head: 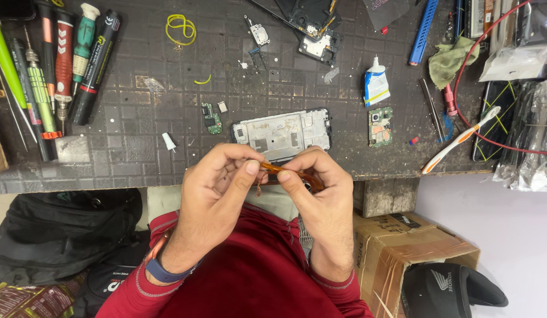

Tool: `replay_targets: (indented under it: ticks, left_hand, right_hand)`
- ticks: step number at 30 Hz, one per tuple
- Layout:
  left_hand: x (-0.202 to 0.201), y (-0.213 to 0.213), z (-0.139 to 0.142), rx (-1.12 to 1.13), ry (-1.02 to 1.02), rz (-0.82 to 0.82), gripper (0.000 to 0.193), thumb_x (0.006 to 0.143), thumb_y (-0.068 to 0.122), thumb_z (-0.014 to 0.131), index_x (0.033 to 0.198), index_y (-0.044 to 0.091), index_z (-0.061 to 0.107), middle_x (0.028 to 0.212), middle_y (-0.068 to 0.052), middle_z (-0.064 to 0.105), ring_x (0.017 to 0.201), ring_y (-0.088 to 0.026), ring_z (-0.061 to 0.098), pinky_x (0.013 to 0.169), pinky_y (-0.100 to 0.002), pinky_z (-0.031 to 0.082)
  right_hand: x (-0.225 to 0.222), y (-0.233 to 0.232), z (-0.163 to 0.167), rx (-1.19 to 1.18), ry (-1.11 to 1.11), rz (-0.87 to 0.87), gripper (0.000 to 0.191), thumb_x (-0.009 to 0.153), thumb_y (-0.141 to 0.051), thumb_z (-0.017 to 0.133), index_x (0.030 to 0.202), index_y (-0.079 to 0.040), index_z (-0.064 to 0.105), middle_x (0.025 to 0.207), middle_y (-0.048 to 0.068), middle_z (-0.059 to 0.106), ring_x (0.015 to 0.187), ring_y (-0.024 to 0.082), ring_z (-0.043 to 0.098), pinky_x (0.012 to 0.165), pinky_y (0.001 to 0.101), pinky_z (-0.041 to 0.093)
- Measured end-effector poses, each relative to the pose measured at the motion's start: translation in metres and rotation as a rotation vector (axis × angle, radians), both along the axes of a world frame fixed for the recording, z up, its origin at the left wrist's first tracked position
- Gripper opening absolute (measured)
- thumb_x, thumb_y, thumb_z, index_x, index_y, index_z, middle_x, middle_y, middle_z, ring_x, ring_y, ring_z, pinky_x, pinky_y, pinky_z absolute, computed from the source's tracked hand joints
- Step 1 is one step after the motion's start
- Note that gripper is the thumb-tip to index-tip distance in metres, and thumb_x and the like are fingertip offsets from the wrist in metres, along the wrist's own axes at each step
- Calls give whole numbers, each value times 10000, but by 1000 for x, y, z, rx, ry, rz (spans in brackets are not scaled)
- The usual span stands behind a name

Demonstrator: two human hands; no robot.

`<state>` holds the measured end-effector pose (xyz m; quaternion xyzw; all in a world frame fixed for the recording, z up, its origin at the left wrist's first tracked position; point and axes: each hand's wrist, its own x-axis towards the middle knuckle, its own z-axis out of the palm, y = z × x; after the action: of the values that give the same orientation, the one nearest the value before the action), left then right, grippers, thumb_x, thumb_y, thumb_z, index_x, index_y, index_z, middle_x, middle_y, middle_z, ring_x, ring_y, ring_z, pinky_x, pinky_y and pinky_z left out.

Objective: The person disassembles a smartphone, removes the motherboard and camera module, and handles various internal components and tools on a cluttered workbench. The person then reassembles the phone by reconnecting cables and placing components back into the chassis.

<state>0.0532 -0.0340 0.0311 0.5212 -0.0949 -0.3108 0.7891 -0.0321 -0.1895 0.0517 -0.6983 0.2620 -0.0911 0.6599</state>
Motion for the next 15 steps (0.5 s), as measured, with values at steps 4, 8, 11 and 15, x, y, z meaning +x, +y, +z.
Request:
replay_targets:
  ticks: [4, 8, 11, 15]
  left_hand:
    - [3, 2, 4, 74, -82, -42, 243, 963, 42, 695, 1181, -37, 622, 1075, -70, 704, 983, -103, 706, 877, -263, 605]
    - [2, 4, 4, 189, -140, -46, 336, 887, 14, 778, 1190, -33, 641, 1046, -77, 744, 944, -98, 732, 840, -253, 622]
    - [1, 6, 1, 241, -84, -54, 326, 888, -2, 776, 1193, -28, 664, 1011, -69, 766, 933, -89, 742, 827, -241, 623]
    - [-1, 12, -2, 191, -72, -85, 386, 840, -28, 804, 1194, -33, 653, 1012, -70, 738, 906, -84, 713, 812, -232, 611]
  right_hand:
    - [-4, 4, 1, -30, 40, -44, 90, 949, -40, 741, 937, -3, 661, 862, 5, 686, 772, 45, 622, 698, 209, 505]
    - [-6, 3, 2, -4, 86, -82, 92, 914, -36, 767, 951, 0, 691, 827, 11, 694, 673, 28, 576, 596, 194, 447]
    - [-7, -1, 3, 10, 120, -54, 89, 910, -33, 768, 952, 11, 702, 819, 26, 704, 630, 31, 582, 556, 192, 451]
    - [-6, -2, 4, 64, 117, -87, 125, 892, -31, 748, 1000, 10, 700, 852, 24, 709, 607, 19, 550, 520, 184, 420]
